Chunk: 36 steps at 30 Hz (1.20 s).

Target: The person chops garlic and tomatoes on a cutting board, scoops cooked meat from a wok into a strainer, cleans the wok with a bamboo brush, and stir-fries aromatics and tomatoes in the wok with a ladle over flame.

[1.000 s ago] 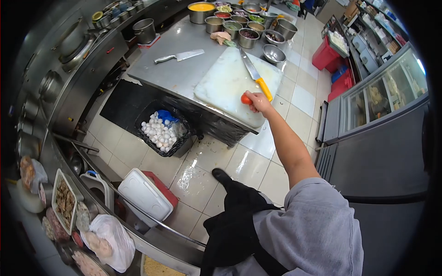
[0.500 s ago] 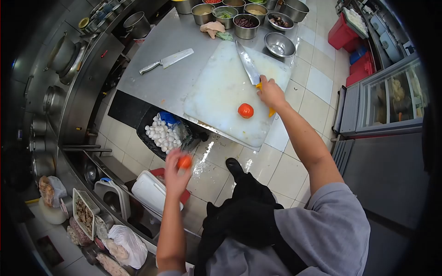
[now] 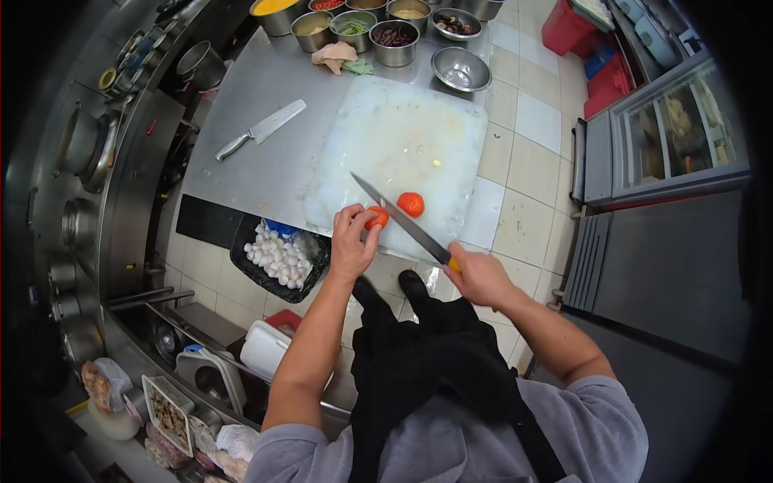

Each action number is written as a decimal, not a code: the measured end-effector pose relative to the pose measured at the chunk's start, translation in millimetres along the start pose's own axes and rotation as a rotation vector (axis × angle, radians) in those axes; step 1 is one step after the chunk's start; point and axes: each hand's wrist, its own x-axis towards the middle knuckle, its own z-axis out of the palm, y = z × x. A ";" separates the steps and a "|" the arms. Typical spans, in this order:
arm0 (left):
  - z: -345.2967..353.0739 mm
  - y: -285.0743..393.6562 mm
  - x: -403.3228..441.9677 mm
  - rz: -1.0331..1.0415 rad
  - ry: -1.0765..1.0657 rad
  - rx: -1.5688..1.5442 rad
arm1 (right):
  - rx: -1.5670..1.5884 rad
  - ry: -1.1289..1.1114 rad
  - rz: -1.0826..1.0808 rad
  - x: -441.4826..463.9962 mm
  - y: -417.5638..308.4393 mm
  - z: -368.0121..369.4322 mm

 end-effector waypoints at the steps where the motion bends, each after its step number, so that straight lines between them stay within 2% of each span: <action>1: -0.2 -5.7 0.9 0.014 -0.015 0.006 | -0.038 0.055 -0.046 -8.5 -4.7 7.1; 4: -8.1 -9.3 7.2 0.147 -0.016 -0.032 | -0.085 0.100 -0.047 -30.3 -25.4 11.4; 9: -14.6 -22.7 10.3 0.166 -0.023 -0.130 | -0.124 0.031 0.115 -37.7 -61.9 21.6; 12: -15.9 -32.0 11.3 0.190 -0.038 -0.168 | -0.059 0.093 0.105 -3.2 -76.6 45.2; 15: -23.6 -37.5 9.6 0.222 -0.088 -0.222 | -0.049 0.079 0.187 53.2 -75.2 70.8; 16: -26.5 -37.6 10.5 0.216 -0.090 -0.234 | -0.001 0.122 0.148 69.4 -69.3 73.8; 20: -29.2 -53.6 12.8 0.243 -0.092 -0.282 | 0.053 0.168 0.110 70.9 -77.7 51.2; 24: -39.7 -65.2 28.6 0.301 -0.151 -0.233 | -0.153 0.171 0.194 24.0 -115.1 39.6; 27: -41.6 -69.8 39.4 0.380 -0.232 -0.204 | -0.163 0.141 0.250 1.7 -123.0 50.2; 31: -43.2 -76.2 44.9 0.407 -0.276 -0.197 | -0.087 0.187 0.242 32.3 -106.4 78.3; 33: -46.9 -74.6 47.8 0.415 -0.288 -0.201 | -0.079 0.190 0.242 57.4 -110.5 69.1; 36: -54.9 -77.1 46.9 0.412 -0.318 -0.257 | -0.094 0.193 0.215 49.5 -126.8 45.1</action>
